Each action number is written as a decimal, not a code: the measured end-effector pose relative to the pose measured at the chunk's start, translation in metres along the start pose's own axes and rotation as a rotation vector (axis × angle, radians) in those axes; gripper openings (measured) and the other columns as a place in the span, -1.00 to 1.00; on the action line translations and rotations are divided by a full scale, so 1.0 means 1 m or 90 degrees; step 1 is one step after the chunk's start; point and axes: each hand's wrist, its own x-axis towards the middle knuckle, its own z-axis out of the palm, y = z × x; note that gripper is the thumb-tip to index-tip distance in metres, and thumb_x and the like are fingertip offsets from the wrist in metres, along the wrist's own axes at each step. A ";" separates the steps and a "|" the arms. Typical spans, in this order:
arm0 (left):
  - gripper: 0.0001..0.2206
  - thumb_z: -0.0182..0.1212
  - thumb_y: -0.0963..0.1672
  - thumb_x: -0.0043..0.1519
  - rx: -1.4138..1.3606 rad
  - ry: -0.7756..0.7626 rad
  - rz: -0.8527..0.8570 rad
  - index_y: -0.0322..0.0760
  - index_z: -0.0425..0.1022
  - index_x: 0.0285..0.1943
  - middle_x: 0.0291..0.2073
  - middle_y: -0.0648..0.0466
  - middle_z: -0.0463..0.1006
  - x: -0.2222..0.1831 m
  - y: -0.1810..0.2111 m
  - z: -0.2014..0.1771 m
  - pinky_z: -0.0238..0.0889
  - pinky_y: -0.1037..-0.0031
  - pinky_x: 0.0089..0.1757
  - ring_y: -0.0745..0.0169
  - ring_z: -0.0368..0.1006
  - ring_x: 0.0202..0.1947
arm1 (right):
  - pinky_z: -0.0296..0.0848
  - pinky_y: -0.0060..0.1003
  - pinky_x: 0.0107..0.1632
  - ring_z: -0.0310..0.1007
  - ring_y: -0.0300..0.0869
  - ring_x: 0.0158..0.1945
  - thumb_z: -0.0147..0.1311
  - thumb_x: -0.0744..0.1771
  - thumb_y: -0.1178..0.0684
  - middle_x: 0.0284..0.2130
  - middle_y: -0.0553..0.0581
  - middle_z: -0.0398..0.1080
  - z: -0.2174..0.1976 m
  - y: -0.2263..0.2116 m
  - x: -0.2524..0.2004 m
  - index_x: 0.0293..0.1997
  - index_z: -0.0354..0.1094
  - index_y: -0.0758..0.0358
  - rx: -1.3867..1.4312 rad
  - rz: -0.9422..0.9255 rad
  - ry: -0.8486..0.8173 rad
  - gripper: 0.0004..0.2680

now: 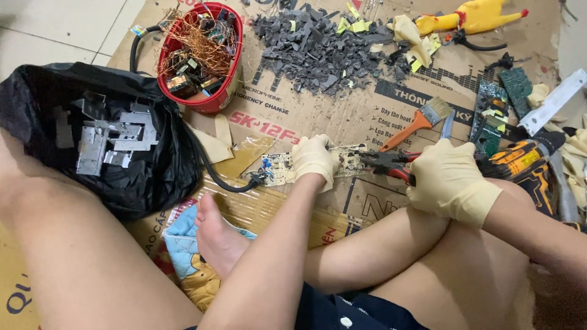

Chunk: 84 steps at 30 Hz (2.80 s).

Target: The person sits on the floor and uses pliers and a utility knife to remove components from a circuit board. They scrape and pry at the board, separating parts and placing them into a red container.

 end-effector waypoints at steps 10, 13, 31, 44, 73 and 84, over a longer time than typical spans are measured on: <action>-0.83 0.32 0.04 0.05 -0.029 -0.077 -0.062 0.29 0.62 -0.18 -0.05 0.05 0.50 0.023 -0.009 0.014 0.29 0.35 0.12 -0.06 0.42 0.13 | 0.54 0.08 -0.27 0.59 0.02 -0.38 0.09 0.24 0.02 -0.60 0.17 0.49 -0.048 -0.024 0.008 -0.47 0.56 0.29 0.012 -0.031 -0.065 -0.83; -0.82 0.32 0.04 0.07 -0.038 -0.083 -0.068 0.29 0.61 -0.15 -0.05 0.05 0.49 0.024 -0.009 0.016 0.29 0.31 0.12 -0.06 0.41 0.13 | 0.57 0.11 -0.10 0.60 0.18 -0.15 0.40 0.13 0.02 -0.26 0.41 0.47 -0.065 -0.021 0.012 0.04 0.40 0.51 0.139 0.031 -0.026 -0.53; -0.86 0.29 0.02 0.15 -0.069 -0.086 -0.072 0.23 0.63 -0.13 0.02 0.00 0.47 0.013 -0.003 -0.005 0.25 0.32 0.16 -0.08 0.39 0.14 | 0.44 -0.22 -0.08 0.60 -0.01 -0.16 0.19 0.04 0.11 -0.37 0.30 0.60 -0.026 -0.051 0.037 -0.29 0.59 0.43 0.377 0.390 -0.351 -0.71; -0.82 0.34 0.01 0.12 -0.046 -0.078 -0.045 0.18 0.63 -0.11 0.01 -0.02 0.48 0.006 -0.004 -0.007 0.22 0.35 0.17 -0.02 0.39 0.15 | -0.11 -0.51 -0.68 -0.12 -0.46 -0.78 0.05 0.08 0.04 -0.79 -0.12 -0.01 -0.015 -0.020 0.022 -0.50 0.11 0.10 1.069 0.599 -0.526 -0.84; -0.86 0.29 -0.07 0.06 -0.052 0.006 -0.019 0.03 0.65 -0.22 -0.16 -0.11 0.51 -0.006 0.001 -0.007 0.28 0.21 0.01 -0.13 0.36 -0.11 | 0.49 -0.22 -0.38 0.53 -0.04 -0.46 0.08 0.18 -0.05 -0.44 0.09 0.51 -0.002 -0.001 -0.009 0.16 0.40 -0.09 0.221 0.125 0.038 -0.59; -0.88 0.27 -0.06 0.06 -0.048 0.034 0.000 0.00 0.64 -0.27 -0.19 -0.12 0.51 -0.001 -0.003 0.000 0.28 0.20 -0.02 -0.14 0.36 -0.16 | 0.47 -0.19 -0.29 0.48 0.00 -0.35 0.16 0.14 0.02 -0.29 0.07 0.43 0.052 0.043 0.019 0.09 0.35 0.10 0.179 -0.045 0.159 -0.59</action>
